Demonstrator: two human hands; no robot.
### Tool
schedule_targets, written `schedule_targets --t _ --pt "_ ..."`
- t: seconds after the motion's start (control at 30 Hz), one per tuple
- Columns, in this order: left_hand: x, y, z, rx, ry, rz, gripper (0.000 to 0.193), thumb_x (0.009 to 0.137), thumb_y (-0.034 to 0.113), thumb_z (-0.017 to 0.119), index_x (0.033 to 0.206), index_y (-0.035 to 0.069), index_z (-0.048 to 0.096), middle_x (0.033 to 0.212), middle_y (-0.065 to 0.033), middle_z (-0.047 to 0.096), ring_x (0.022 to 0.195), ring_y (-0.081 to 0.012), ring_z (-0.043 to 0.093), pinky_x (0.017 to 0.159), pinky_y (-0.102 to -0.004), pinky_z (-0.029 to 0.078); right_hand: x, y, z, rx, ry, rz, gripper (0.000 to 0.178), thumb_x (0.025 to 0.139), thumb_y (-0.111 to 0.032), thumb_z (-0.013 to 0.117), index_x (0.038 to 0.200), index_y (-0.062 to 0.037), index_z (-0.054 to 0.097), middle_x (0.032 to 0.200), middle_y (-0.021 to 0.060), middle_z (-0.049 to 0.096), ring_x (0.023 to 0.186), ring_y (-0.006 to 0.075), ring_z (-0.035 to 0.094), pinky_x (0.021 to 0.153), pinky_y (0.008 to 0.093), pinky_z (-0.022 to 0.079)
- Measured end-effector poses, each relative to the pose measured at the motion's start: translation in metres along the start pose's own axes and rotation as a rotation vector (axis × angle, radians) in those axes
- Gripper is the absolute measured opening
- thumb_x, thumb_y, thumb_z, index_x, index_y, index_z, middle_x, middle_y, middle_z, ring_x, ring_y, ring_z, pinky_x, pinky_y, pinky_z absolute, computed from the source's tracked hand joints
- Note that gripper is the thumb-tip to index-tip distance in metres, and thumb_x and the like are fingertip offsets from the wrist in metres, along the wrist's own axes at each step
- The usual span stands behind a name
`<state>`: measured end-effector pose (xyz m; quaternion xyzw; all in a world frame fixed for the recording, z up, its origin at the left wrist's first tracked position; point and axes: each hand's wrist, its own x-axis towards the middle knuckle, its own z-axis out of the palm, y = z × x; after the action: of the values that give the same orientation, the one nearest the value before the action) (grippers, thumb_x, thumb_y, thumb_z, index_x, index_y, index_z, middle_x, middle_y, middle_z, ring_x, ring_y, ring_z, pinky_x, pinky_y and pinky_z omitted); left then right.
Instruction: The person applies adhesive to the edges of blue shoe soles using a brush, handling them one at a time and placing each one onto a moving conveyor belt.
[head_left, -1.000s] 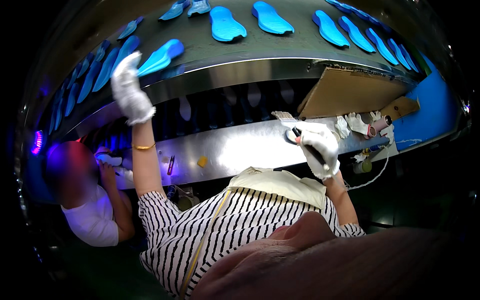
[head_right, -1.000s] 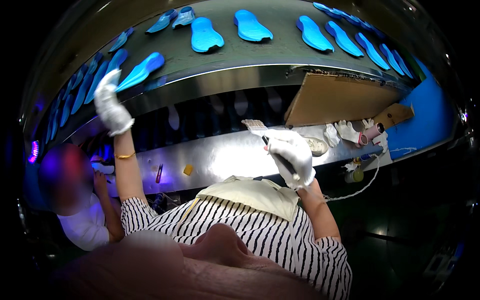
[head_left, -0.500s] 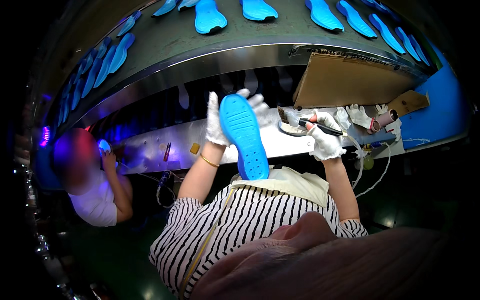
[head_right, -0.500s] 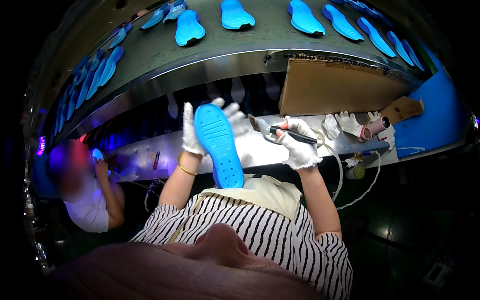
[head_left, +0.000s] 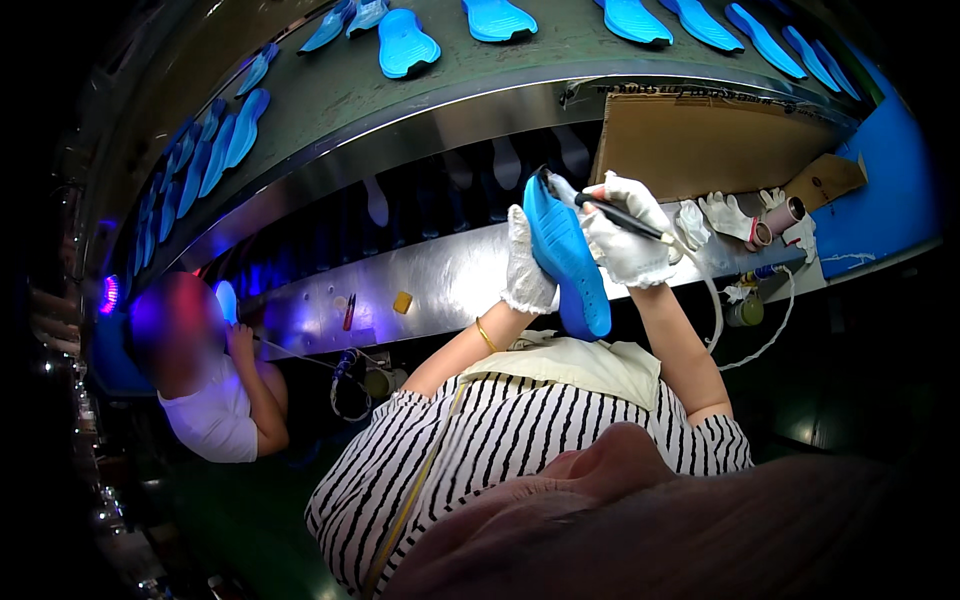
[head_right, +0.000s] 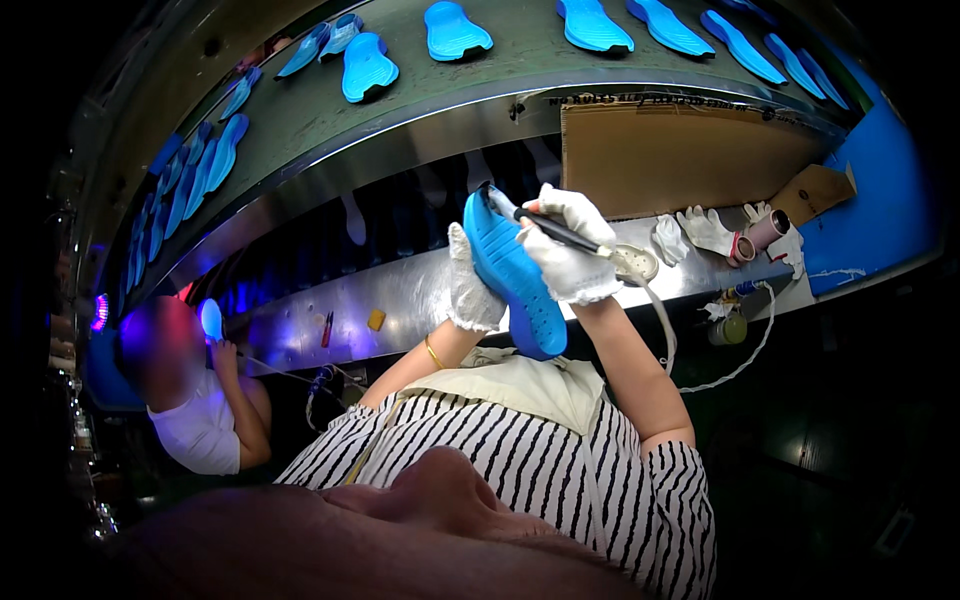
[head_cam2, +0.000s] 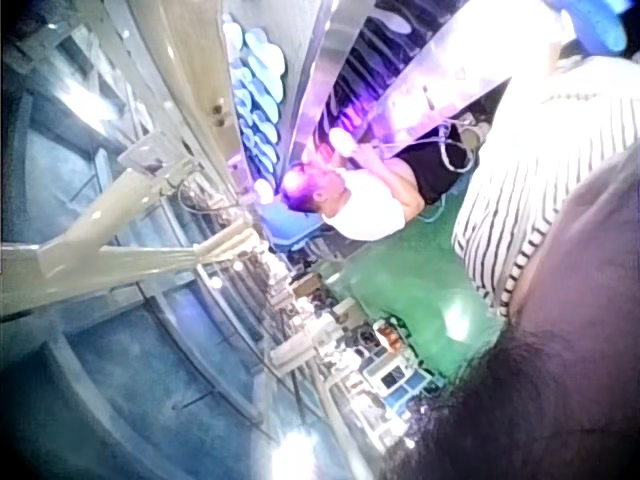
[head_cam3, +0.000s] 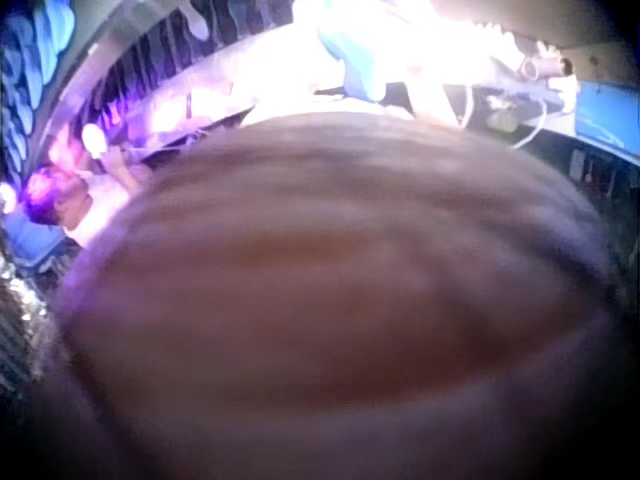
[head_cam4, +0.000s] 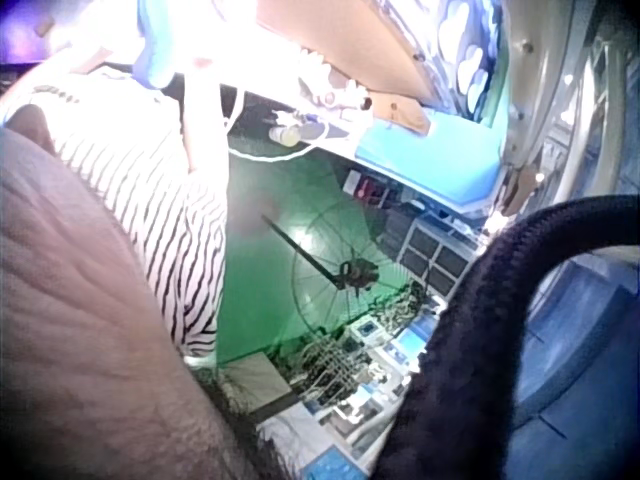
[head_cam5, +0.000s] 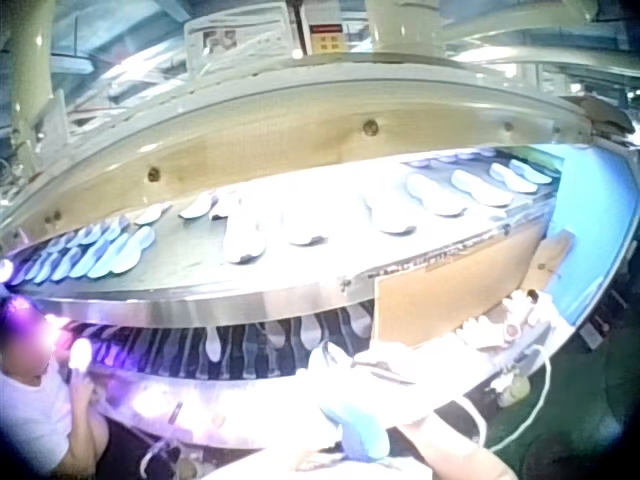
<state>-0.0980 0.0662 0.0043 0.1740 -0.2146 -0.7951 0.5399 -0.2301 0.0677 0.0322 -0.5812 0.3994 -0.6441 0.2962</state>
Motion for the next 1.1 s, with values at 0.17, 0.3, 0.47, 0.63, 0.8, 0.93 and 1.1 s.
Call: schedule_targets --t 0.17,0.3,0.47,0.63,0.8,0.93,1.1 --pt "0.004 0.004 -0.017 -0.025 -0.002 -0.013 0.083 0.085 0.074 0.042 0.136 0.008 0.044 0.127 -0.011 0.056 0.114 -0.0224 0.057 0.097 -0.0355 0.05 -0.011 -0.019 0.013 0.239 -0.101 0.115 0.03 0.08 0.008 0.065 0.107 -0.0008 0.055 0.093 0.0074 0.065 0.08 0.0101 0.064 0.076 0.0262 0.053" --pt "0.001 0.017 -0.027 0.002 0.011 -0.044 0.08 0.084 0.073 0.045 0.134 0.011 0.046 0.122 -0.0129 0.058 0.111 -0.0237 0.058 0.097 -0.039 0.05 -0.01 -0.006 0.012 0.198 -0.049 0.15 0.031 0.08 0.008 0.064 0.109 -0.0007 0.056 0.092 0.0063 0.062 0.079 0.0109 0.062 0.075 0.0247 0.051" --pt "-0.001 0.03 -0.032 -0.059 -0.085 -0.065 0.088 0.082 0.077 0.044 0.135 0.006 0.045 0.122 -0.0154 0.059 0.108 -0.0267 0.06 0.095 -0.0402 0.051 -0.028 -0.01 0.024 0.266 -0.24 0.074 0.027 0.078 0.008 0.066 0.103 -0.0003 0.058 0.095 0.0068 0.059 0.081 0.0134 0.061 0.074 0.0255 0.051" --pt "-0.002 0.042 -0.045 -0.137 -0.062 -0.174 0.089 0.083 0.074 0.048 0.134 0.001 0.046 0.114 -0.0221 0.062 0.101 -0.0339 0.063 0.088 -0.0489 0.054 -0.035 0.006 0.018 -0.058 -0.254 -0.068 0.024 0.081 0.007 0.063 0.103 0.0001 0.057 0.093 0.0068 0.061 0.077 0.0108 0.059 0.071 0.0247 0.05" --pt "-0.019 0.061 -0.049 -0.053 -0.058 -0.173 0.084 0.087 0.073 0.039 0.129 0.003 0.053 0.117 -0.0195 0.063 0.101 -0.0289 0.064 0.093 -0.0409 0.051 -0.049 0.002 0.031 0.06 -0.37 -0.006 0.025 0.073 0.009 0.068 0.094 -0.0013 0.061 0.089 0.009 0.063 0.075 0.014 0.061 0.069 0.0265 0.051" --pt "-0.033 0.04 -0.081 -0.05 -0.204 -0.2 0.081 0.089 0.07 0.036 0.139 0.007 0.04 0.127 -0.0165 0.057 0.107 -0.0286 0.061 0.096 -0.0396 0.05 -0.053 0.026 0.003 0.039 -0.207 0.049 0.012 0.082 0.002 0.067 0.092 -0.0009 0.06 0.088 0.0087 0.063 0.074 0.0128 0.061 0.069 0.0279 0.052" --pt "-0.023 0.022 -0.097 0.278 -0.009 -0.235 0.077 0.093 0.065 0.034 0.14 0.004 0.035 0.121 -0.0185 0.057 0.103 -0.0281 0.062 0.093 -0.0407 0.052 -0.057 0.024 0.006 0.07 -0.342 0.003 0.015 0.082 0.003 0.069 0.092 -0.0028 0.059 0.09 0.0078 0.063 0.085 0.0155 0.06 0.074 0.0294 0.05"
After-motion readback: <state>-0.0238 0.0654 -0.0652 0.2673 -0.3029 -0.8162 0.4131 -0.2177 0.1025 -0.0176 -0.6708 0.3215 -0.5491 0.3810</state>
